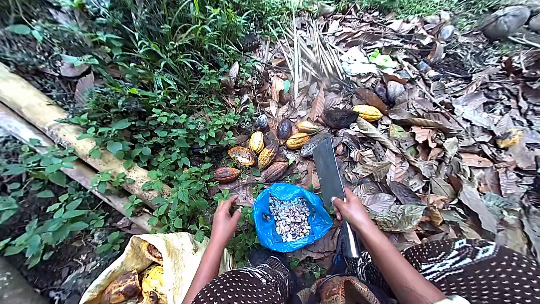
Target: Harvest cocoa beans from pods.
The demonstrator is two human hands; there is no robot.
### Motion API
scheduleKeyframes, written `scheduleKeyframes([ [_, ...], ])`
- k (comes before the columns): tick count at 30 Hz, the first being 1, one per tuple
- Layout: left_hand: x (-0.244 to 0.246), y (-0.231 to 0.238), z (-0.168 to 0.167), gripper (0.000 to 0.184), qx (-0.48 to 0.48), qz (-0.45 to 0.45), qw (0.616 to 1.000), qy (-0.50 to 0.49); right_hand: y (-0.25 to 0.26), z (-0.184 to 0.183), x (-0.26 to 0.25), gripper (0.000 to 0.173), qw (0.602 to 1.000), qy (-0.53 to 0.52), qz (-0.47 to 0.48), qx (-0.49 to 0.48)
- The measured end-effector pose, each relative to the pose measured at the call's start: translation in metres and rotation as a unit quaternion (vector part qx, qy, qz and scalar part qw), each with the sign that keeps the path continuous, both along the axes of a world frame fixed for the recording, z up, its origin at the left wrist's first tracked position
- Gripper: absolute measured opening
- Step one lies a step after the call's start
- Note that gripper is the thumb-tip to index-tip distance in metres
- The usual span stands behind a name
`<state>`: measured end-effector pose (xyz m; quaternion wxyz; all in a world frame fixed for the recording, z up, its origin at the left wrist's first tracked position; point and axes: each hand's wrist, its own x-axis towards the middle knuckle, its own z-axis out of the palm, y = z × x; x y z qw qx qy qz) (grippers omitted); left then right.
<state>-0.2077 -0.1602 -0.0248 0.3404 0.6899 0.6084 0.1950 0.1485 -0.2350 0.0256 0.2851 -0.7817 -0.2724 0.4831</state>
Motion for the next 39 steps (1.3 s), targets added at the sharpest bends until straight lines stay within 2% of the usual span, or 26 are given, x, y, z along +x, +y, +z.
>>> scheduleKeyframes([
  [4,-0.003,0.005,0.077,0.041,0.08,0.045,0.985,-0.144,0.053,-0.016,0.006,0.038,0.993,-0.101,0.068,-0.004],
  [7,-0.004,-0.003,0.115,0.04,0.154,0.037,0.968,-0.194,0.089,-0.025,0.014,0.039,0.99,-0.116,0.083,-0.004],
  [10,-0.009,-0.008,0.112,0.034,0.184,0.015,0.965,-0.187,0.113,-0.031,0.01,0.037,0.993,-0.111,0.021,0.039],
  [14,-0.007,-0.011,0.093,0.028,0.144,0.062,0.967,-0.202,0.139,-0.048,-0.02,0.037,0.977,-0.093,-0.138,0.136],
  [16,-0.007,-0.009,0.089,0.028,0.137,0.071,0.966,-0.206,0.154,-0.064,-0.039,0.038,0.971,-0.097,-0.176,0.126],
  [18,-0.005,-0.007,0.089,0.028,0.131,0.072,0.966,-0.21,0.17,-0.089,-0.048,0.04,0.988,-0.065,-0.135,0.038],
  [20,-0.004,-0.006,0.091,0.028,0.127,0.066,0.967,-0.209,0.186,-0.113,-0.045,0.041,0.997,0.018,-0.059,-0.042],
  [22,-0.008,-0.008,0.091,0.027,0.115,0.06,0.968,-0.214,0.194,-0.119,-0.042,0.04,0.996,0.056,-0.043,-0.059],
  [24,-0.015,-0.013,0.09,0.026,0.105,0.07,0.966,-0.225,0.189,-0.118,-0.037,0.039,0.994,0.073,-0.066,-0.055],
  [29,-0.025,-0.014,0.095,0.023,0.088,0.135,0.946,-0.28,0.152,-0.084,-0.012,0.032,0.992,0.102,-0.056,-0.045],
  [32,-0.019,-0.004,0.117,0.022,0.036,0.196,0.923,-0.329,0.113,-0.045,-0.01,0.032,0.993,0.109,-0.019,-0.035],
  [34,-0.014,0.008,0.131,0.023,-0.025,0.223,0.92,-0.322,0.086,-0.009,-0.01,0.033,0.992,0.123,0.006,-0.02],
  [37,0.001,0.025,0.156,0.026,-0.11,0.203,0.934,-0.272,0.039,0.05,-0.011,0.032,0.989,0.122,0.074,0.032],
  [39,0.019,0.033,0.176,0.028,-0.115,0.161,0.947,-0.251,0.004,0.083,-0.009,0.038,0.982,0.111,0.133,0.078],
])
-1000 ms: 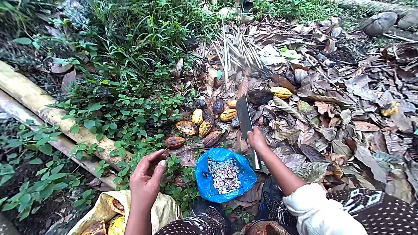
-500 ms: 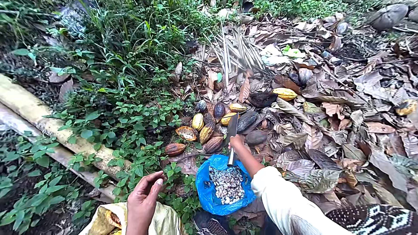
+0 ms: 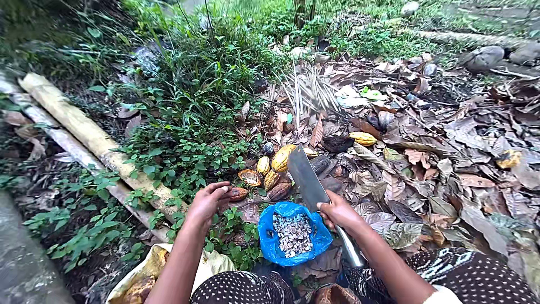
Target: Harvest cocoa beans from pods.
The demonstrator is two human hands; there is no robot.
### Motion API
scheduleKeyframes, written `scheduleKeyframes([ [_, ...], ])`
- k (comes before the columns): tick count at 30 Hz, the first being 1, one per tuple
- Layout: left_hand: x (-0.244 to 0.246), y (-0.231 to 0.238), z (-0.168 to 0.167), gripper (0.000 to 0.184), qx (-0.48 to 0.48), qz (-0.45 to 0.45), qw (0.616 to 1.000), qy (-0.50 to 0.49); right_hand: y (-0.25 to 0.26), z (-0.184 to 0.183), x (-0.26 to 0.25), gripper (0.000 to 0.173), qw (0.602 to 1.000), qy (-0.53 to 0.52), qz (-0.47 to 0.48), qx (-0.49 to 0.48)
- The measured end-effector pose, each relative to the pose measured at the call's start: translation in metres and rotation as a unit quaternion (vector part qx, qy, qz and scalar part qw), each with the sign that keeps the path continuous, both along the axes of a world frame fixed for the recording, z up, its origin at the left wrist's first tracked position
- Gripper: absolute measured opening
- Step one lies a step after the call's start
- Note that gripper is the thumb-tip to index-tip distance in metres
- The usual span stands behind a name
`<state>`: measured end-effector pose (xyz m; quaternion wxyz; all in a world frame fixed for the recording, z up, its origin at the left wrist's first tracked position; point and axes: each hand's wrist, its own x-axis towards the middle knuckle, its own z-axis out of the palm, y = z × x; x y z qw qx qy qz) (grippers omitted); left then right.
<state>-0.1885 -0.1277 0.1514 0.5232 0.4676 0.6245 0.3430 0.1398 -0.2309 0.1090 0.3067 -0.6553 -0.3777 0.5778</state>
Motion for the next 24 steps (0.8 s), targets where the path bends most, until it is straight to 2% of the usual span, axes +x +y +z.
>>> scheduleKeyframes([
  [2,0.02,0.004,0.016,0.037,0.032,-0.037,0.999,0.01,-0.035,0.028,0.007,0.041,0.998,-0.005,0.049,0.047],
  [5,0.044,0.006,0.026,0.062,0.056,-0.069,0.996,-0.021,-0.084,0.064,0.021,0.042,0.99,0.018,0.11,0.083],
  [8,0.064,-0.019,0.028,0.061,0.025,-0.08,0.977,-0.197,-0.122,0.085,0.031,0.039,0.982,0.035,0.162,0.086],
  [10,0.068,-0.04,0.03,0.071,0.036,-0.106,0.948,-0.298,-0.137,0.087,0.039,0.034,0.979,0.039,0.178,0.092],
  [13,0.067,-0.054,0.025,0.094,0.083,-0.162,0.941,-0.286,-0.157,0.084,0.053,0.033,0.973,0.045,0.208,0.089],
  [16,0.054,-0.058,0.028,0.11,0.123,-0.216,0.948,-0.201,-0.184,0.092,0.071,0.031,0.973,0.056,0.214,0.064],
  [18,0.048,-0.061,0.025,0.099,0.115,-0.184,0.956,-0.199,-0.202,0.099,0.08,0.03,0.981,0.05,0.167,0.084],
  [20,0.054,-0.069,0.015,0.058,0.089,-0.094,0.951,-0.279,-0.215,0.102,0.08,0.025,0.979,-0.006,0.103,0.178],
  [21,0.063,-0.074,0.012,0.047,0.065,-0.033,0.935,-0.348,-0.217,0.1,0.077,0.024,0.966,-0.042,0.067,0.245],
  [24,0.094,-0.087,-0.005,0.07,0.013,0.063,0.854,-0.516,-0.207,0.09,0.055,0.035,0.903,-0.12,-0.036,0.41],
])
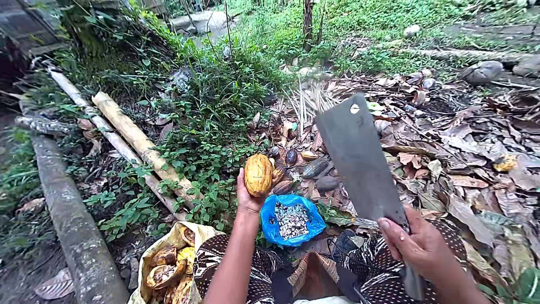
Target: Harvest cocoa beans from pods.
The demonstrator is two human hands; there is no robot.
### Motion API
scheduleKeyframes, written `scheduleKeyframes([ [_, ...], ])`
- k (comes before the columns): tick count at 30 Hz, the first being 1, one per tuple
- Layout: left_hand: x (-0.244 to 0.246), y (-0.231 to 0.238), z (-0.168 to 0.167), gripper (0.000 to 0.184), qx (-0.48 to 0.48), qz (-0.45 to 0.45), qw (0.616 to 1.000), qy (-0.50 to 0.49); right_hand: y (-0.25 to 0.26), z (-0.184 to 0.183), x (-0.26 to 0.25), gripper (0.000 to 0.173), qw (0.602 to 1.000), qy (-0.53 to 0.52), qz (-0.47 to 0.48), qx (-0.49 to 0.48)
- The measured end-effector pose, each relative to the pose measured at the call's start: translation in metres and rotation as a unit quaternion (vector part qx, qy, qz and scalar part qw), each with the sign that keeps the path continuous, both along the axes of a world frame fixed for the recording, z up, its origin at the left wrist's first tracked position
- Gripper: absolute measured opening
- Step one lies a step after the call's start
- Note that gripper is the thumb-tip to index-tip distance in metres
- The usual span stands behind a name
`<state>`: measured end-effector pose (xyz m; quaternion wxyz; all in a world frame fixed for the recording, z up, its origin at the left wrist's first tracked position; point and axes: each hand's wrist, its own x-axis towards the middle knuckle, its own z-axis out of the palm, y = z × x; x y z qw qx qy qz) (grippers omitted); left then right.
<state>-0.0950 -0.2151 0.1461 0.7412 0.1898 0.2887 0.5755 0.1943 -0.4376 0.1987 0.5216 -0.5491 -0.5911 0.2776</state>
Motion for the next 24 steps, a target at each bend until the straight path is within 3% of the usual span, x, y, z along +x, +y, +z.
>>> scheduleKeyframes([
  [3,0.026,-0.017,-0.025,0.075,0.033,0.03,0.99,-0.131,0.014,-0.007,-0.035,0.044,0.998,0.0,-0.027,0.065],
  [7,0.039,-0.032,-0.048,0.079,0.067,0.074,0.99,-0.097,0.026,-0.021,-0.063,0.037,0.995,-0.082,0.002,0.051],
  [14,0.038,-0.033,-0.055,0.09,0.083,0.113,0.989,-0.041,0.036,0.001,-0.087,0.033,0.964,-0.131,-0.039,0.23],
  [16,0.041,-0.034,-0.048,0.1,0.096,0.112,0.989,-0.006,0.042,-0.009,-0.093,0.034,0.965,-0.196,-0.047,0.166],
  [19,0.046,-0.043,-0.047,0.116,0.09,0.096,0.988,0.076,0.049,-0.026,-0.099,0.038,0.956,-0.251,0.037,-0.147],
  [20,0.047,-0.045,-0.051,0.119,0.085,0.079,0.989,0.095,0.051,-0.027,-0.099,0.04,0.948,-0.246,0.045,-0.197],
  [22,0.052,-0.042,-0.051,0.109,0.068,0.074,0.993,0.057,0.052,-0.031,-0.098,0.039,0.952,-0.249,0.032,-0.176],
  [24,0.057,-0.05,-0.051,0.086,0.029,0.061,0.998,-0.01,0.047,-0.041,-0.098,0.037,0.963,-0.246,0.013,-0.113],
])
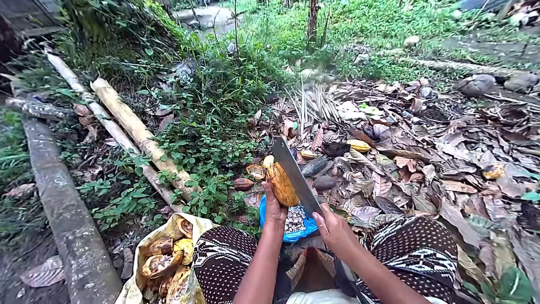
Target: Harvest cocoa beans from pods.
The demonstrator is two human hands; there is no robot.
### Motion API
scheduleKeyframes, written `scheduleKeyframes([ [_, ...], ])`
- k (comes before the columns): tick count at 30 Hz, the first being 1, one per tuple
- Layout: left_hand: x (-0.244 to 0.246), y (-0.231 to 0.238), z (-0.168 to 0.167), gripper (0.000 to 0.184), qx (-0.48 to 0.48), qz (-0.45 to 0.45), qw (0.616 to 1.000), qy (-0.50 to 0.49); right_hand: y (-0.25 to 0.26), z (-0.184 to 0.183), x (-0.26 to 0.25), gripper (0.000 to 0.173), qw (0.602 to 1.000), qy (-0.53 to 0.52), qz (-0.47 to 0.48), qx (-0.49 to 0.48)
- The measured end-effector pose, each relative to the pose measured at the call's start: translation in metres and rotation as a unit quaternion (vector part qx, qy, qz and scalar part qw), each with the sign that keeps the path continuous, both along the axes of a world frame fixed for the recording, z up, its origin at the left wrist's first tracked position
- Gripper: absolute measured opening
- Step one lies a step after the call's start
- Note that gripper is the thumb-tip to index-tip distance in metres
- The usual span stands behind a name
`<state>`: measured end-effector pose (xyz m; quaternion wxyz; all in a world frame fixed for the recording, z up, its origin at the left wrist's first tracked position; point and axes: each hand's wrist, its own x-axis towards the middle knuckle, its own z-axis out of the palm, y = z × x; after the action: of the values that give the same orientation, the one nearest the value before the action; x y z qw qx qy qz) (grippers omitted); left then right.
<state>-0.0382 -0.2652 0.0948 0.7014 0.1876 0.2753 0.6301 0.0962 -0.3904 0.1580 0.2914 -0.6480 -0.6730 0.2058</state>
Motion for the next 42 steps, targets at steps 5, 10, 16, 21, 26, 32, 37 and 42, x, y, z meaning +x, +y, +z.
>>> scheduleKeyframes([
  [5,0.003,-0.001,-0.001,0.076,-0.024,0.006,0.996,-0.09,0.001,-0.018,-0.005,0.033,0.995,-0.017,0.005,0.097],
  [10,-0.024,0.01,-0.015,0.108,0.05,-0.018,0.999,-0.008,-0.016,0.023,0.024,0.039,0.995,0.09,0.04,0.012],
  [16,-0.021,0.012,-0.029,0.118,0.076,-0.028,0.997,0.019,-0.015,0.06,0.02,0.038,0.939,0.122,0.004,0.321],
  [21,-0.013,0.001,-0.022,0.131,0.116,-0.067,0.983,0.122,-0.005,0.031,0.014,0.042,0.999,0.018,0.002,-0.045],
  [26,0.008,0.001,0.001,0.095,0.029,-0.017,0.998,0.044,-0.002,0.011,0.014,0.037,0.991,-0.002,-0.006,0.131],
  [32,0.015,0.009,0.054,0.084,-0.219,-0.005,0.966,-0.141,0.003,-0.027,0.0,0.031,0.968,-0.06,-0.007,0.245],
  [37,-0.007,0.036,0.02,0.068,-0.173,0.086,0.979,-0.071,-0.024,-0.015,0.011,0.033,0.983,-0.034,0.017,0.18],
  [42,-0.014,0.038,0.005,0.065,-0.18,0.094,0.976,-0.081,-0.019,0.022,0.011,0.036,0.931,0.051,0.01,0.362],
])
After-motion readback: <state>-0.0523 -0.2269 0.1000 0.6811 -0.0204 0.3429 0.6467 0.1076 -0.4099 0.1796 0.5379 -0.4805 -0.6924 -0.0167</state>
